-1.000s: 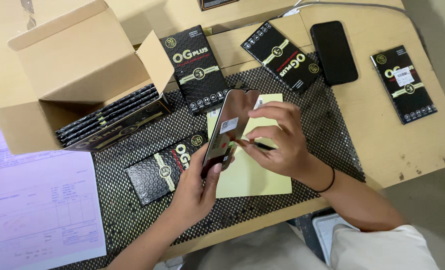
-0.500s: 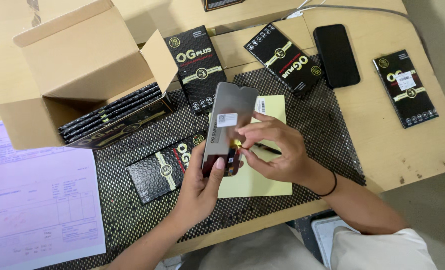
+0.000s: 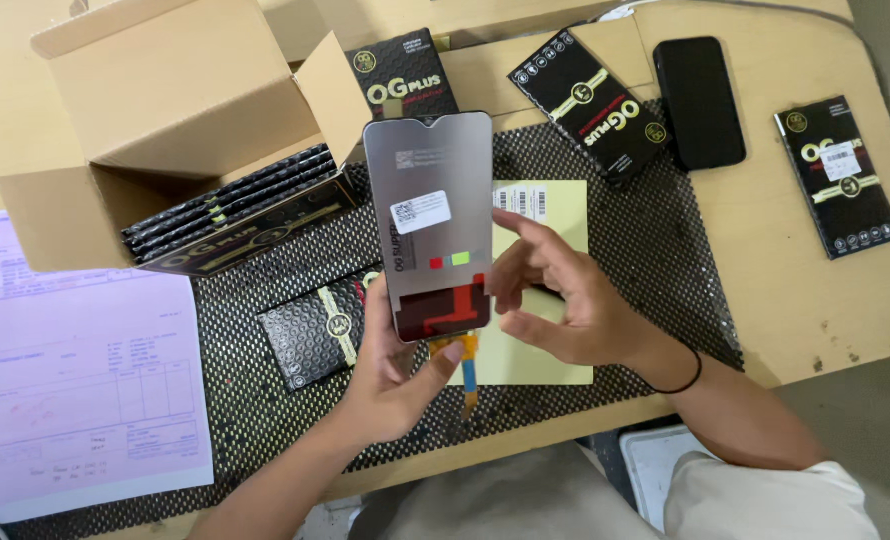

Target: The person removes smartphone screen assemblies from their packaging, writes on a label attached to a screen assembly using a pen, and peels a clear protective film from the surface of a screen.

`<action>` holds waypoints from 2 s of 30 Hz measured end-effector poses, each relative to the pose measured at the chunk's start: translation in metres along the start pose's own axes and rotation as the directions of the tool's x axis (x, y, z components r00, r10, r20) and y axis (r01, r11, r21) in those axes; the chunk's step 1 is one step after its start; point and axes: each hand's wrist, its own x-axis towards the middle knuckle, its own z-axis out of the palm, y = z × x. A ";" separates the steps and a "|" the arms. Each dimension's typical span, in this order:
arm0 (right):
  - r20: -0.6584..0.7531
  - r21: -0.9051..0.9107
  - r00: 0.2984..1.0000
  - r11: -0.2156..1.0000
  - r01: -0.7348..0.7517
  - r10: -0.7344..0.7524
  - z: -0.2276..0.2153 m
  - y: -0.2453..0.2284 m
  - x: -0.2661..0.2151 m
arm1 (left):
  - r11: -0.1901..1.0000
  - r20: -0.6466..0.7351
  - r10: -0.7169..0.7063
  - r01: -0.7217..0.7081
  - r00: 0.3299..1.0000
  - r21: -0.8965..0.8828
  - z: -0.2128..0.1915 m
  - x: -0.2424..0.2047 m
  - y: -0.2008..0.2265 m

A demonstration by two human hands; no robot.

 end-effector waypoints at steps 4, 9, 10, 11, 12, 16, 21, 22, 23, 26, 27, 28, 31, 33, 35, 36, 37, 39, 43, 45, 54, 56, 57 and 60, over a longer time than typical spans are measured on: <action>0.009 0.062 0.998 0.996 -0.070 0.069 0.011 0.006 -0.010 | 0.999 0.064 -0.033 0.031 0.997 0.026 0.014 0.001 0.008; -0.132 0.171 0.989 0.984 -0.049 0.072 0.012 0.001 -0.011 | 0.997 -0.016 -0.071 0.070 0.997 -0.026 0.023 -0.001 0.007; -0.134 0.173 0.988 0.984 -0.053 0.076 0.010 -0.002 -0.012 | 0.997 -0.016 -0.076 0.076 0.997 -0.028 0.023 0.000 0.013; -0.118 0.148 0.979 0.978 -0.150 0.168 0.008 -0.006 -0.013 | 0.987 0.040 -0.122 0.117 0.992 0.110 0.023 0.002 0.019; -0.103 0.119 0.961 0.963 -0.243 0.256 0.006 -0.009 -0.014 | 0.958 0.090 -0.171 0.144 0.981 0.248 0.023 0.004 0.024; -0.109 0.157 0.944 0.943 -0.292 0.310 0.009 -0.010 -0.012 | 0.951 0.074 -0.201 0.176 0.977 0.254 0.026 0.005 0.029; -0.100 0.177 0.950 0.945 -0.274 0.294 0.012 -0.009 -0.010 | 0.940 0.107 -0.241 0.205 0.964 0.273 0.021 0.009 0.037; -0.100 0.177 0.950 0.945 -0.274 0.294 0.011 -0.008 -0.011 | 0.940 0.107 -0.241 0.205 0.965 0.273 0.019 0.008 0.036; -0.097 0.180 0.951 0.945 -0.275 0.295 0.011 -0.008 -0.012 | 0.952 0.138 -0.228 0.191 0.964 0.238 0.018 0.008 0.034; -0.096 0.210 0.950 0.939 -0.271 0.296 0.012 -0.007 -0.013 | 0.944 0.158 -0.229 0.179 0.960 0.276 0.016 0.009 0.037; -0.094 0.236 0.951 0.934 -0.268 0.296 0.012 -0.007 -0.013 | 0.920 0.146 -0.241 0.179 0.959 0.348 0.016 0.010 0.039; -0.097 0.238 0.950 0.933 -0.269 0.298 0.012 -0.007 -0.013 | 0.920 0.148 -0.245 0.181 0.958 0.347 0.016 0.008 0.032; -0.077 0.209 0.938 0.926 -0.315 0.337 0.013 -0.008 -0.013 | 0.962 0.122 -0.116 0.081 0.986 0.260 0.016 0.000 0.016; -0.052 0.235 0.948 0.926 -0.294 0.314 0.014 -0.007 -0.012 | 0.907 -0.009 -0.135 0.128 0.991 0.402 0.015 -0.004 0.010; -0.053 0.243 0.943 0.920 -0.308 0.329 0.016 -0.006 -0.012 | 0.942 0.004 -0.141 0.133 0.990 0.307 0.020 0.002 0.017; -0.053 0.250 0.939 0.915 -0.318 0.341 0.016 -0.005 -0.012 | 0.968 0.016 -0.142 0.136 0.990 0.210 0.023 0.006 0.021; -0.056 0.251 0.938 0.914 -0.319 0.343 0.019 -0.001 -0.012 | 0.968 0.018 -0.145 0.138 0.989 0.210 0.026 0.005 0.017; -0.157 0.290 0.976 0.952 -0.099 0.149 0.024 0.007 -0.012 | 0.994 -0.072 -0.003 0.011 0.997 0.109 0.031 0.005 0.009; -0.147 0.288 0.980 0.954 -0.090 0.137 0.025 0.001 -0.007 | 0.994 -0.088 -0.002 0.012 0.996 0.105 0.028 -0.001 -0.003; -0.161 0.270 0.979 0.960 -0.081 0.127 0.026 -0.001 -0.006 | 0.992 -0.094 0.000 0.012 0.996 0.124 0.023 -0.004 -0.009; -0.157 0.273 0.979 0.959 -0.080 0.127 0.024 -0.005 -0.004 | 0.989 -0.088 -0.055 0.066 0.995 0.135 0.025 -0.007 -0.006; -0.166 0.274 0.978 0.958 -0.081 0.130 0.024 -0.001 -0.007 | 0.989 -0.085 -0.064 0.075 0.994 0.126 0.026 -0.008 -0.005; -0.175 0.274 0.976 0.958 -0.082 0.133 0.024 0.000 -0.009 | 0.990 -0.081 -0.075 0.084 0.994 0.116 0.026 -0.008 -0.004; -0.166 0.276 0.977 0.958 -0.082 0.131 0.021 -0.001 -0.007 | 0.989 -0.078 -0.094 0.102 0.992 0.106 0.028 -0.006 -0.004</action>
